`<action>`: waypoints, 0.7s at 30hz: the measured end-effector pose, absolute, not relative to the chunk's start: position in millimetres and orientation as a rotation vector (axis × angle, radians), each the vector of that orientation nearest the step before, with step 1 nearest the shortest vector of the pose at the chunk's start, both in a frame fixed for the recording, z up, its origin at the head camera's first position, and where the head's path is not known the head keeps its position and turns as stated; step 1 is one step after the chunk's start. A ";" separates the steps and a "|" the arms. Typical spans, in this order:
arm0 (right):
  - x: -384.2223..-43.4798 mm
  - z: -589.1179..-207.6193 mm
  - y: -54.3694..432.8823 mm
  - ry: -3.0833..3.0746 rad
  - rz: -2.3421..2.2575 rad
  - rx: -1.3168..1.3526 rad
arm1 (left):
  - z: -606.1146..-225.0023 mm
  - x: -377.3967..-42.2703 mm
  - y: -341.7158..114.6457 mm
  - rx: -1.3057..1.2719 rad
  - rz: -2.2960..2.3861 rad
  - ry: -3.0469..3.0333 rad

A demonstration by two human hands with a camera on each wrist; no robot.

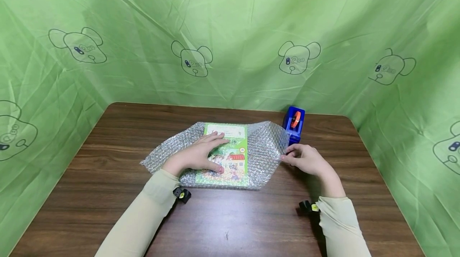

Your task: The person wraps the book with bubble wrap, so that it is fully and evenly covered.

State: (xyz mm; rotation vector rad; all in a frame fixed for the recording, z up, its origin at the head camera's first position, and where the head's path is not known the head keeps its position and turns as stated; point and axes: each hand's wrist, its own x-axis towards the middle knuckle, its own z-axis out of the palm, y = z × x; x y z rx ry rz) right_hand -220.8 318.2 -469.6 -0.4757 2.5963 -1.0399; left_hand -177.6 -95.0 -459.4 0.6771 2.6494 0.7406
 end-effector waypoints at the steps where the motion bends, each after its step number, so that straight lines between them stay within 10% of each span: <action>1: -220.6 -469.6 317.9 2.597 -1.040 -0.475 | -459.6 -177.7 -94.7 0.677 0.741 2.648; 21: -219.7 -475.3 298.4 2.623 -1.377 -0.470 | -458.5 -176.8 -93.4 0.677 0.759 2.643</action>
